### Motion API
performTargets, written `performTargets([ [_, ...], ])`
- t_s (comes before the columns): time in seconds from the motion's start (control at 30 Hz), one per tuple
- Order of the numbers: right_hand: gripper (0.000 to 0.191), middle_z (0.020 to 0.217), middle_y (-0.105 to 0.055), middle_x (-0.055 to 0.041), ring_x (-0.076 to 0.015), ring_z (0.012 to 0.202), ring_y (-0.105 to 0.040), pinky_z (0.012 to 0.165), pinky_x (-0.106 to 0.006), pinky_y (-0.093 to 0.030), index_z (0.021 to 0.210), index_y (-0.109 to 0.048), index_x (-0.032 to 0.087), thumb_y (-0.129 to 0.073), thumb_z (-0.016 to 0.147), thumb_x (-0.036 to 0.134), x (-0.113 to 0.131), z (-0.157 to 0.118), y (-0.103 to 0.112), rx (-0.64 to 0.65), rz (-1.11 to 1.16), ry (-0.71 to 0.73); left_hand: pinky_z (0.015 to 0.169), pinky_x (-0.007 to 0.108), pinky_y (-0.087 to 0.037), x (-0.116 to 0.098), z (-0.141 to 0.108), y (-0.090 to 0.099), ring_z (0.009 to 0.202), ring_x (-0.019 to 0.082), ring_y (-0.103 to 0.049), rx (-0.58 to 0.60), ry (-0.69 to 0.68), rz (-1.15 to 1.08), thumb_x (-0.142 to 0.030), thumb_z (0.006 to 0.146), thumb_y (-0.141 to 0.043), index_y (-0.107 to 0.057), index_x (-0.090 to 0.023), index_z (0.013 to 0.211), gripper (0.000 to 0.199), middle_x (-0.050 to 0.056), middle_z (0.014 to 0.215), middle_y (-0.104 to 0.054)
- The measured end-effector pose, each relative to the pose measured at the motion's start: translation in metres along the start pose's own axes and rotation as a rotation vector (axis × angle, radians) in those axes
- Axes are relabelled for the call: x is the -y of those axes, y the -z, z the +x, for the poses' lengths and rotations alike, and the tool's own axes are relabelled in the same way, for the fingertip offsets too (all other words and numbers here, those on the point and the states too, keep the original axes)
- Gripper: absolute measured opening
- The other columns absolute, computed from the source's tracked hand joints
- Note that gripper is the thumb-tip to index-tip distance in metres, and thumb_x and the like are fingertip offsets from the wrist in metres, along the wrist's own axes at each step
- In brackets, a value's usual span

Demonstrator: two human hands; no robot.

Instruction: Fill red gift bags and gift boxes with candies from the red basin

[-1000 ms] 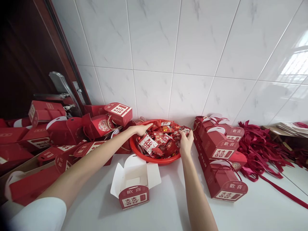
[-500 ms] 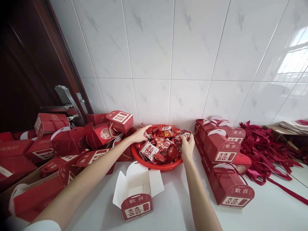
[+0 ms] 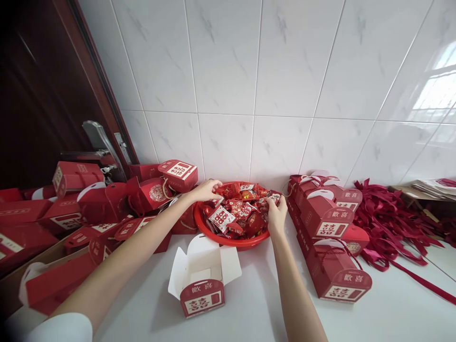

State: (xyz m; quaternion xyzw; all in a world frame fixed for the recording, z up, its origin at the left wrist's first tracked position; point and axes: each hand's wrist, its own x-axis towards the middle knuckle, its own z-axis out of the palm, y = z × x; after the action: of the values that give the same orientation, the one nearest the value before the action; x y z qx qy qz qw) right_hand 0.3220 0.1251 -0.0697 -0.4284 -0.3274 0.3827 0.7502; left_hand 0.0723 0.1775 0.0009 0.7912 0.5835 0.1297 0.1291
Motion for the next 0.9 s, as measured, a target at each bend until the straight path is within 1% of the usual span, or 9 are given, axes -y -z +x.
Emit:
performTargets([
  [0.07,0.029,0.067,-0.065,0.0052,-0.0136,0.058,-0.060,0.051,-0.023,-0.047,0.075,-0.049,0.023,-0.069,0.057,0.034,-0.001,0.001,0.000,-0.005,-0.008,0.011,0.084,0.031,-0.053,0.003,-0.005,0.001,0.103,0.028,-0.069,0.073,0.033,0.078,-0.036,0.075,-0.075,-0.066,-0.016,0.116,0.046,0.013,0.113,-0.074],
  [0.13,0.027,0.067,-0.065,0.0053,-0.0134,0.058,-0.060,0.052,-0.023,-0.047,0.074,-0.049,0.023,-0.068,0.058,0.034,-0.003,0.002,0.001,-0.007,-0.017,0.025,0.077,0.030,-0.053,0.003,-0.007,0.002,0.092,0.028,-0.071,0.170,0.051,0.148,-0.037,0.071,-0.076,-0.069,-0.017,0.097,0.034,0.010,0.098,-0.076],
  [0.2,0.027,0.067,-0.064,0.0056,-0.0133,0.058,-0.059,0.052,-0.023,-0.048,0.074,-0.049,0.024,-0.068,0.058,0.034,-0.003,0.002,0.001,-0.006,-0.022,0.035,0.073,0.029,-0.053,0.001,-0.006,0.000,0.086,0.027,-0.071,0.252,0.057,0.202,-0.033,0.067,-0.075,-0.069,-0.018,0.087,0.026,0.009,0.093,-0.076],
  [0.23,0.027,0.067,-0.064,0.0056,-0.0133,0.057,-0.059,0.052,-0.023,-0.048,0.074,-0.049,0.024,-0.068,0.058,0.034,-0.003,0.002,0.001,-0.003,-0.022,0.036,0.073,0.029,-0.053,-0.001,-0.005,-0.001,0.086,0.027,-0.071,0.279,0.059,0.222,-0.031,0.067,-0.074,-0.069,-0.019,0.087,0.024,0.010,0.093,-0.076],
  [0.33,0.027,0.066,-0.064,0.0057,-0.0134,0.057,-0.059,0.051,-0.023,-0.047,0.075,-0.049,0.024,-0.068,0.058,0.035,-0.003,0.002,0.001,0.000,-0.022,0.028,0.078,0.032,-0.054,-0.007,-0.001,-0.006,0.093,0.030,-0.071,0.311,0.066,0.264,-0.024,0.066,-0.071,-0.069,-0.019,0.096,0.030,0.013,0.102,-0.076],
  [0.5,0.027,0.066,-0.065,0.0054,-0.0133,0.056,-0.059,0.049,-0.023,-0.046,0.076,-0.051,0.023,-0.068,0.058,0.035,-0.001,0.001,0.001,0.012,-0.026,0.019,0.084,0.041,-0.055,-0.010,0.009,-0.017,0.105,0.037,-0.069,0.334,0.080,0.262,-0.019,0.062,-0.072,-0.067,-0.019,0.115,0.053,0.020,0.120,-0.072],
  [0.63,0.026,0.066,-0.066,0.0046,-0.0141,0.056,-0.060,0.052,-0.025,-0.049,0.073,-0.050,0.024,-0.068,0.057,0.033,0.000,0.000,0.000,0.000,-0.004,0.025,0.082,0.037,-0.055,-0.004,0.018,-0.027,0.113,0.037,-0.067,0.330,0.079,0.203,-0.018,0.059,-0.073,-0.062,-0.021,0.130,0.072,0.019,0.136,-0.065],
  [0.77,0.025,0.065,-0.064,0.0053,-0.0135,0.056,-0.059,0.053,-0.025,-0.049,0.075,-0.053,0.023,-0.068,0.058,0.033,-0.002,0.001,0.000,-0.004,-0.010,0.039,0.078,0.030,-0.054,0.003,0.023,-0.036,0.105,0.030,-0.071,0.275,0.077,0.136,-0.017,0.063,-0.071,-0.052,-0.019,0.141,0.081,0.018,0.131,-0.068],
  [0.9,0.025,0.065,-0.062,0.0058,-0.0132,0.057,-0.059,0.054,-0.025,-0.048,0.076,-0.053,0.023,-0.067,0.059,0.034,-0.003,0.002,0.000,-0.003,-0.023,0.050,0.076,0.028,-0.053,0.008,0.021,-0.040,0.101,0.027,-0.071,0.204,0.108,0.061,-0.013,0.067,-0.067,-0.051,-0.019,0.141,0.076,0.014,0.124,-0.072],
])
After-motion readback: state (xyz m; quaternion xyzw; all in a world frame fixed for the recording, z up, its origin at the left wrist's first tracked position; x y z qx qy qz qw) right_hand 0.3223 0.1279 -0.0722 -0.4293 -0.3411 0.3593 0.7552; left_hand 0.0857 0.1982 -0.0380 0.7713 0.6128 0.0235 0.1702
